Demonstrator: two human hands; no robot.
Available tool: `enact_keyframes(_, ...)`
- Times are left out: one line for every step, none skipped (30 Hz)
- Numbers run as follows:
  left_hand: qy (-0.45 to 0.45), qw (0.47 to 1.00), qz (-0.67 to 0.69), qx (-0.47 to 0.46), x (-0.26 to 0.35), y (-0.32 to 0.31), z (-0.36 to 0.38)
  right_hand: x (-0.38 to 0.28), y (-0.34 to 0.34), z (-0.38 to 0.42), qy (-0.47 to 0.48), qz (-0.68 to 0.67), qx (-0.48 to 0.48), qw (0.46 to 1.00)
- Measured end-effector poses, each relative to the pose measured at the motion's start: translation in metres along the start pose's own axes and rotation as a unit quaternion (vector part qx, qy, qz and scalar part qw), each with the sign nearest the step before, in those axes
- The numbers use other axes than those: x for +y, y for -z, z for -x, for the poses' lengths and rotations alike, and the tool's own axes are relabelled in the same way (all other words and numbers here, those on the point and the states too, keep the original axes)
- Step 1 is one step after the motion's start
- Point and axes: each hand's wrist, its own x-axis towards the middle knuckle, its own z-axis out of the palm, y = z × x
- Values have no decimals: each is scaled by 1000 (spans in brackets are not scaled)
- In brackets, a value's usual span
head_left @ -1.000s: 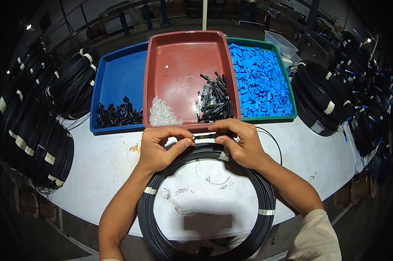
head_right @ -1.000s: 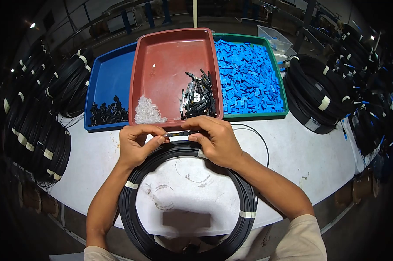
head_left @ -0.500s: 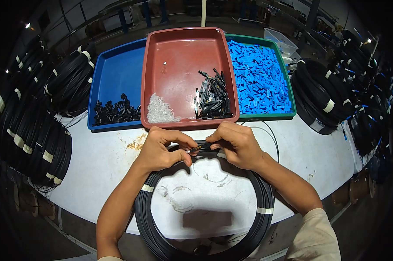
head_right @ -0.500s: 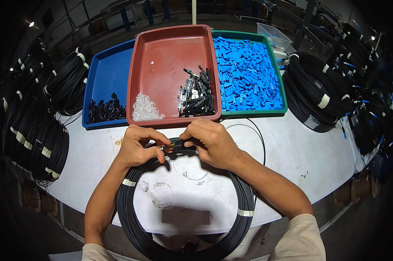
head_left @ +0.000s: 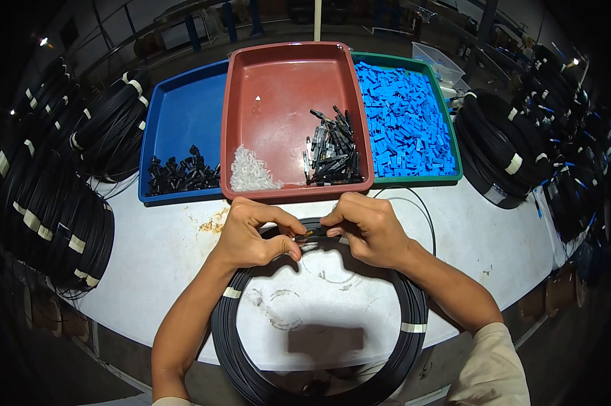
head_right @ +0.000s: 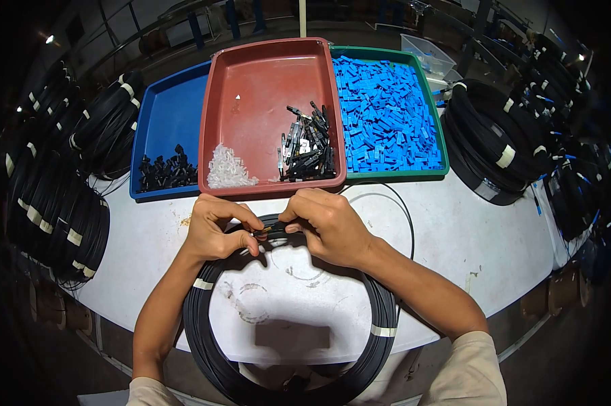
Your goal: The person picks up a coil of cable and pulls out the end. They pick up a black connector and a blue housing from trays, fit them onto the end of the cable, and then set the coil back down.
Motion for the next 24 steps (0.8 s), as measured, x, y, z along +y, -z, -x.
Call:
enact_keyframes(0,1000,0,0,0,0,0,0,0,0,0,0,0,1000)
enact_keyframes(10,1000,-8,-2,-1,0,1,0,0,0,6,8,-7,1000)
enact_keyframes(20,1000,-15,-4,-2,0,2,0,1,0,13,18,-15,1000)
enact_keyframes(20,1000,-15,-5,-1,0,2,0,2,0,12,18,-15,1000)
enact_keyframes(20,999,-35,-15,-1,0,2,-1,3,0,17,23,-23,999)
enact_keyframes(21,998,-56,-26,-1,0,1,-1,3,-1,22,28,-30,999)
enact_keyframes(20,998,-57,-27,-1,1,1,-1,3,-1,22,28,-29,999)
enact_keyframes(15,999,-41,-18,-2,1,1,-1,2,-1,5,11,-24,1000)
enact_keyframes(10,1000,-23,-8,-2,0,1,-1,2,-1,-12,-6,-21,1000)
enact_keyframes(11,1000,-22,-8,-2,0,2,-1,2,-1,-14,-6,-22,1000)
enact_keyframes(10,999,-36,-11,-2,0,2,-2,2,-1,-13,0,-27,1000)
enact_keyframes(8,999,-50,-15,-1,-1,2,-3,3,-1,-12,6,-33,999)
enact_keyframes(8,999,-50,-15,-2,-1,2,-3,3,-1,-12,6,-33,999)
enact_keyframes(6,999,-52,-13,-2,-2,3,-3,3,-1,-19,4,-34,999)
enact_keyframes(4,998,-55,-12,-2,-1,2,-3,3,-1,-24,1,-34,999)
enact_keyframes(4,998,-57,-12,-1,-1,1,-3,3,-2,-23,1,-33,999)
enact_keyframes(0,998,-55,-8,1,-1,0,-2,3,-2,-20,-4,-32,999)
enact_keyframes(-4,999,-52,-3,2,-2,0,-1,3,-2,-17,-9,-33,999)
enact_keyframes(-3,999,-51,-1,2,-1,1,-1,2,-2,-18,-10,-35,999)
enact_keyframes(2,998,-55,-6,1,-1,0,-2,3,-2,-17,-1,-38,999)
enact_keyframes(6,998,-59,-12,1,-2,0,-3,3,-2,-18,8,-40,999)
enact_keyframes(7,998,-57,-12,0,-3,1,-2,3,-1,-19,8,-40,999)
enact_keyframes(-2,998,-63,-6,0,-3,0,0,3,-1,-25,3,-40,999)
enact_keyframes(-11,998,-69,0,0,-3,0,1,3,-1,-30,-2,-39,999)
